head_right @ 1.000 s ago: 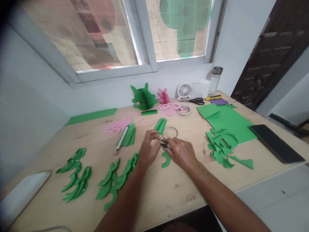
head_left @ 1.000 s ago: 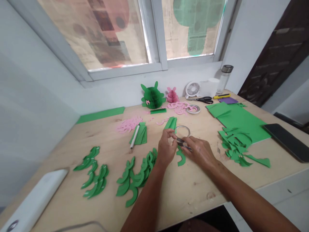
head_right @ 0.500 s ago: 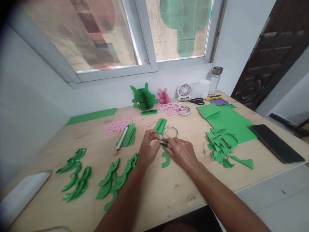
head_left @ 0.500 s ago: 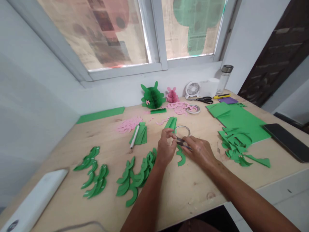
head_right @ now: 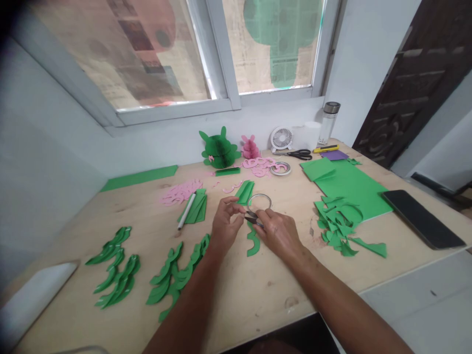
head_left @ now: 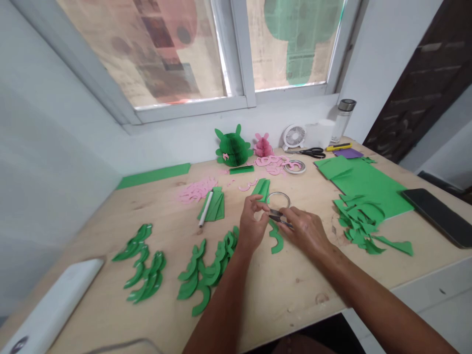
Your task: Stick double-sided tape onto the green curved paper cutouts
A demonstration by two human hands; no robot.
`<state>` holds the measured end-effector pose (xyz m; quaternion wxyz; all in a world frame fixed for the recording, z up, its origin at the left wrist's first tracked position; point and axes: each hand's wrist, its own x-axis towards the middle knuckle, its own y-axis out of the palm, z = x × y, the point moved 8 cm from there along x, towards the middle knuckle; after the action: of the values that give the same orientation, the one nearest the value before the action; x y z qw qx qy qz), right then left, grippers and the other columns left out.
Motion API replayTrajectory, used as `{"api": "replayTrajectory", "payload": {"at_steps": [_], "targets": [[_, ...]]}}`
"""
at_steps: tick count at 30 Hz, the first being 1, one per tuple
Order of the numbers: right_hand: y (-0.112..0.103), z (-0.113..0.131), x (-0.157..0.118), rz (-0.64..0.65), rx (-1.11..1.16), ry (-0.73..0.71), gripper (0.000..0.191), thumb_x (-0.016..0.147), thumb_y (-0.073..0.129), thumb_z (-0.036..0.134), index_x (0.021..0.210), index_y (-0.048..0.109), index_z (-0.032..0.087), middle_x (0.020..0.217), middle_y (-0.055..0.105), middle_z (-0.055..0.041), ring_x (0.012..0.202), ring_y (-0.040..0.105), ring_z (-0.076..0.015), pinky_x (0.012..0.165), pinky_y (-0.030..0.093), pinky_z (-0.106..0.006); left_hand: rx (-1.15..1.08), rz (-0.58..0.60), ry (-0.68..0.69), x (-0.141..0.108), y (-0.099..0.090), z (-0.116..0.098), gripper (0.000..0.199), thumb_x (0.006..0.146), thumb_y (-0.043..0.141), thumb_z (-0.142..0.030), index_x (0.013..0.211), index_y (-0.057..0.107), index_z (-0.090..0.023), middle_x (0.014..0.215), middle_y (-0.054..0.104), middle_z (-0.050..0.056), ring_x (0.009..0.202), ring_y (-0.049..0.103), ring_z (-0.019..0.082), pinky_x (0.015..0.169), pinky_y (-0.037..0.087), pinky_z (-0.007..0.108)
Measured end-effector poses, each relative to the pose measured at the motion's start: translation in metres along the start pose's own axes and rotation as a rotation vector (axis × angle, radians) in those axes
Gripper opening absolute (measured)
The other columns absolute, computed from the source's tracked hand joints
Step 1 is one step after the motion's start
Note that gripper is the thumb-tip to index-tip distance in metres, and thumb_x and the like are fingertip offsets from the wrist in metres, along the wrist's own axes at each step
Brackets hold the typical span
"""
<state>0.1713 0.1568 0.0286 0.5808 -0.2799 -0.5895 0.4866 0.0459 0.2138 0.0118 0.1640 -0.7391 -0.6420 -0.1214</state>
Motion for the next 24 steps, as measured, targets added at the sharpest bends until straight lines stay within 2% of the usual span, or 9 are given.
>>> {"api": "replayTrajectory", "payload": {"at_steps": [10, 17, 24], "targets": [[-0.002, -0.011, 0.001, 0.027, 0.000, 0.110, 0.024, 0.086, 0.050, 0.035, 0.105, 0.060, 0.024, 0.084, 0.069, -0.0023, 0.069, 0.062, -0.0150, 0.052, 0.030, -0.025, -0.394, -0.040, -0.218, 0.001, -0.002, 0.013, 0.043, 0.065, 0.067, -0.021, 0.101, 0.046, -0.021, 0.072, 0.060, -0.003, 0.073, 0.059, 0.012, 0.076, 0.045, 0.028], [-0.003, -0.044, 0.002, 0.045, -0.076, 0.283, 0.023, 0.084, 0.052, 0.034, 0.102, 0.061, 0.023, 0.090, 0.070, -0.0042, 0.069, 0.064, -0.0176, 0.051, 0.032, -0.026, -0.632, -0.029, -0.282, 0.000, 0.002, 0.012, 0.043, 0.065, 0.069, -0.024, 0.103, 0.048, -0.023, 0.074, 0.060, -0.002, 0.075, 0.060, 0.013, 0.078, 0.046, 0.033], [-0.003, -0.066, 0.001, 0.098, -0.119, 0.383, 0.023, 0.083, 0.053, 0.033, 0.102, 0.062, 0.024, 0.091, 0.071, -0.0044, 0.073, 0.065, -0.0208, 0.053, 0.032, -0.028, -0.680, -0.007, -0.294, -0.002, 0.003, 0.009, 0.037, 0.069, 0.067, -0.025, 0.101, 0.049, -0.023, 0.072, 0.057, -0.001, 0.076, 0.061, 0.016, 0.077, 0.048, 0.037]]}}
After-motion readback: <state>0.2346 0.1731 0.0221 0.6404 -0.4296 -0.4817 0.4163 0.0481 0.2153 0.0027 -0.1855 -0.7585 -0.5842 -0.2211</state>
